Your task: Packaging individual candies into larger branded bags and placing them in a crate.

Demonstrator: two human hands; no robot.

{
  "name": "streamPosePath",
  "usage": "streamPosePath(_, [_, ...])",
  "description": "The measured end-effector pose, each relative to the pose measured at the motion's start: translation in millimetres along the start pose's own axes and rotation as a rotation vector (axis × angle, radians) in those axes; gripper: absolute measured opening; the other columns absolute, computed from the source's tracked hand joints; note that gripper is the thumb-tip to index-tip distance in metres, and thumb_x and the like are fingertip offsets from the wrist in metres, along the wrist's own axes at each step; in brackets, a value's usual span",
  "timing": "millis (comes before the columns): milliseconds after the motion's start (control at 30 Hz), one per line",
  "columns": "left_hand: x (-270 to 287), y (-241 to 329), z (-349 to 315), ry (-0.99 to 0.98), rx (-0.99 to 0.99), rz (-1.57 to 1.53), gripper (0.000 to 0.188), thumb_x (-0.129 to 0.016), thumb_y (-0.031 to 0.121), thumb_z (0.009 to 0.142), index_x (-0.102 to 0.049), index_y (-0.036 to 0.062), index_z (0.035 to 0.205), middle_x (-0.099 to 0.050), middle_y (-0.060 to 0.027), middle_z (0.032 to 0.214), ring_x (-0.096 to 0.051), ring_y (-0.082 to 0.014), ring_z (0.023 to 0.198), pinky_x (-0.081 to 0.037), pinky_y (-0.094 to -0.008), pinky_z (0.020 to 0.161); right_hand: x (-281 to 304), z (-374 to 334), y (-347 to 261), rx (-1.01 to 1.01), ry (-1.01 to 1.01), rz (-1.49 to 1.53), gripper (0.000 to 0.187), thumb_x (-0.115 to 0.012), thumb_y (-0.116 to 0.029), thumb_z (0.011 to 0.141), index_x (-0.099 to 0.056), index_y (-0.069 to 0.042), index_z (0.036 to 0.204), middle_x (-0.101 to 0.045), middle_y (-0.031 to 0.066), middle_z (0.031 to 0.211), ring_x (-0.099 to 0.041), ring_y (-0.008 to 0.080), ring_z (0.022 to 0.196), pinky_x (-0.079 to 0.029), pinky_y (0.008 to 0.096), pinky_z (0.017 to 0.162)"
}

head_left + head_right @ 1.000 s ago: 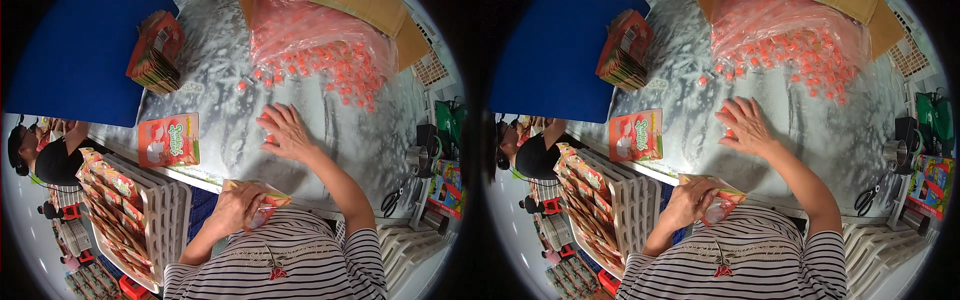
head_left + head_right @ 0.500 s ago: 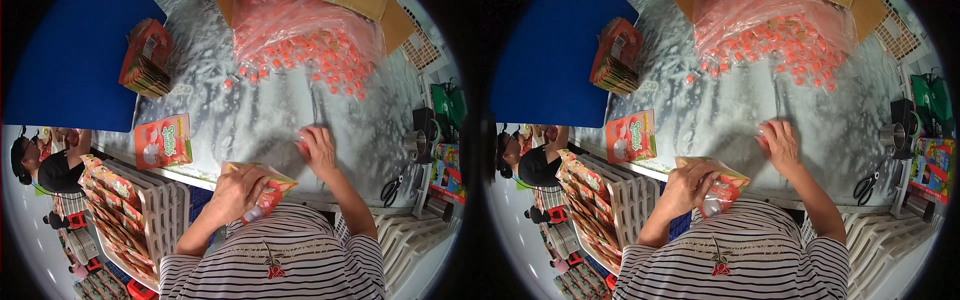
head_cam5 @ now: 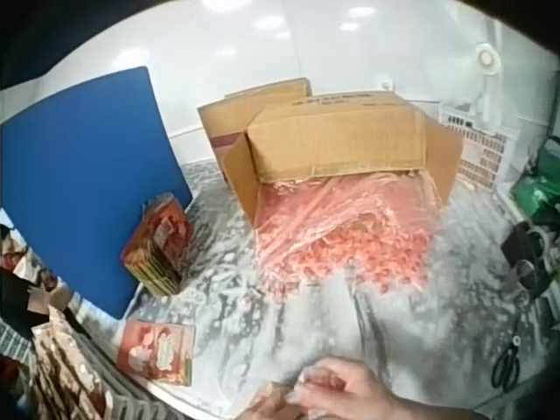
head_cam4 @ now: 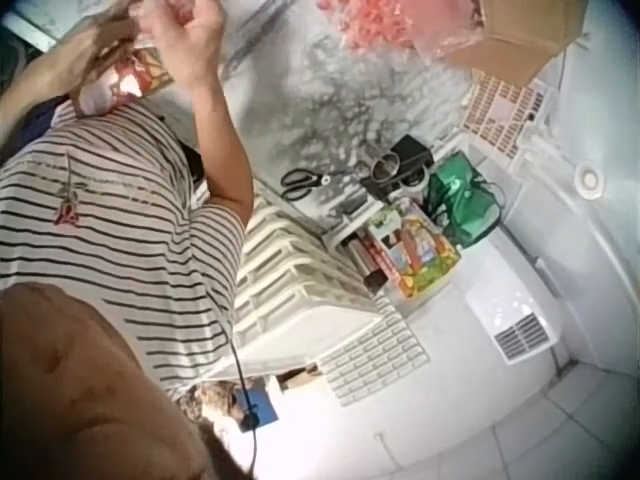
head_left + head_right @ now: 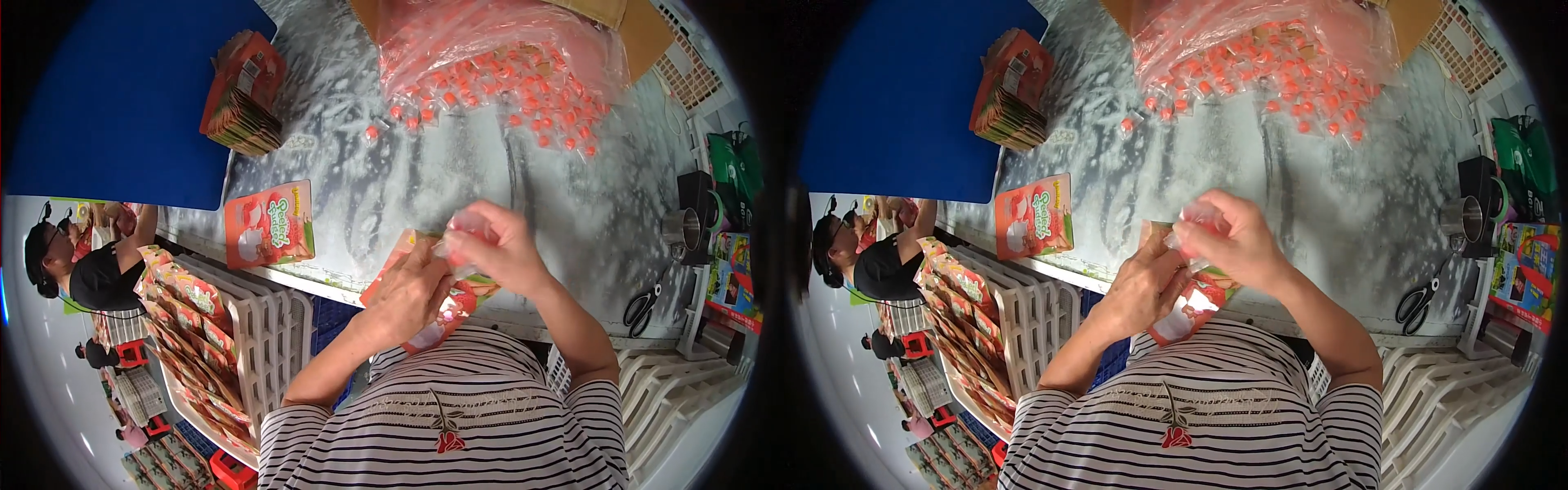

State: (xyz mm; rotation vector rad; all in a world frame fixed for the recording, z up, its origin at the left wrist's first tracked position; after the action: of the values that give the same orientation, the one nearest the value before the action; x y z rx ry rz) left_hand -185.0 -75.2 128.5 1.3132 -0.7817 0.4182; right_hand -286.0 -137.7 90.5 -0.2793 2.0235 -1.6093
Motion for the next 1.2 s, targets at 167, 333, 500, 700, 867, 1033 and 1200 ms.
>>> streamPosePath(167, [-11, 0, -5, -0.003, -0.109, 0.03, 0.02, -0.062, 0.006, 0.084, -0.059, -0.0018, 0.102, -0.048, -0.027, 0.124, -0.056, -0.04, 0.106, -0.05, -0.0445, 0.083, 6, 1, -3, 0.002, -0.033, -0.731, 0.032, -0.069, -0.02, 0.082, -0.055, 0.004, 0.097, -0.065, 0.0185, 0.08, -0.065, 0.0296, 0.067, -0.05, 0.0365, 0.061])
streamPosePath(333, [-19, 4, -3, -0.006, -0.129, -0.018, 0.025, -0.066, 0.0, 0.076, -0.063, -0.0041, 0.1, -0.049, -0.0225, 0.125, -0.05, -0.0399, 0.111, -0.046, -0.0421, 0.09, 1, -2, -2, -0.023, -0.132, -0.946, 0.038, -0.066, -0.028, 0.085, -0.053, 0.003, 0.104, -0.065, 0.018, 0.081, -0.064, 0.0328, 0.075, -0.051, 0.0388, 0.069])
streamPosePath(500, [-21, 1, -6, 0.024, -0.062, 0.036, 0.022, -0.066, 0.001, 0.079, -0.065, -0.0021, 0.101, -0.049, -0.0229, 0.126, -0.053, -0.0404, 0.11, -0.046, -0.0423, 0.092, 14, 2, -1, -0.096, -0.002, -0.622, 0.033, -0.064, -0.024, 0.09, -0.054, 0.002, 0.108, -0.062, 0.0086, 0.085, -0.059, 0.015, 0.076, -0.049, 0.0323, 0.066])
streamPosePath(700, [-16, 5, -1, 0.041, -0.099, 0.01, 0.022, -0.066, 0.003, 0.081, -0.064, -0.0021, 0.102, -0.048, -0.0235, 0.13, -0.052, -0.041, 0.115, -0.046, -0.0449, 0.094, 9, -1, 2, -0.064, 0.083, -0.528, 0.03, -0.053, -0.017, 0.097, -0.051, 0.0, 0.121, -0.06, 0.007, 0.092, -0.058, 0.0139, 0.089, -0.047, 0.0282, 0.084])
streamPosePath(867, [-23, -14, -9, -0.045, 0.002, 0.038, 0.014, -0.066, 0.007, 0.081, -0.063, -0.0011, 0.092, -0.045, -0.0246, 0.132, -0.058, -0.0407, 0.104, -0.05, -0.0436, 0.087, 20, -7, 0, -0.032, -0.007, -0.357, 0.025, -0.047, -0.013, 0.099, -0.054, 0.0, 0.119, -0.064, 0.009, 0.103, -0.059, 0.0151, 0.1, -0.045, 0.0283, 0.09])
streamPosePath(1033, [1, -7, -13, 0.031, -0.055, 0.004, 0.018, -0.068, 0.002, 0.078, -0.065, -0.001, 0.096, -0.054, -0.0178, 0.118, -0.06, -0.036, 0.102, -0.054, -0.0412, 0.081, 70, -23, 0, 0.106, 0.246, -0.777, 0.021, -0.054, -0.009, 0.094, -0.059, -0.002, 0.113, -0.064, 0.0081, 0.1, -0.061, 0.0148, 0.093, -0.048, 0.029, 0.082])
streamPosePath(1200, [10, -8, -23, 0.143, -0.007, -0.013, 0.022, -0.072, 0.001, 0.074, -0.066, 0.001, 0.095, -0.049, -0.0184, 0.12, -0.062, -0.0334, 0.091, -0.055, -0.0388, 0.073, 35, -65, 25, 0.163, 0.144, -1.302, 0.021, -0.059, -0.006, 0.087, -0.059, -0.002, 0.108, -0.058, 0.015, 0.093, -0.062, 0.0287, 0.085, -0.05, 0.036, 0.071])
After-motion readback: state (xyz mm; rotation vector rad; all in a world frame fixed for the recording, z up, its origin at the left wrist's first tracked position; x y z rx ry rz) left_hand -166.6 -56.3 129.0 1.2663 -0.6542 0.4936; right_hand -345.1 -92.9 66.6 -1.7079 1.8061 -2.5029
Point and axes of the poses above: each hand's wrist, its own z-axis towards the middle knuckle, its own x-axis out of the back of the hand, y = z × x, the point moved 8 cm from there along z, towards the middle knuckle
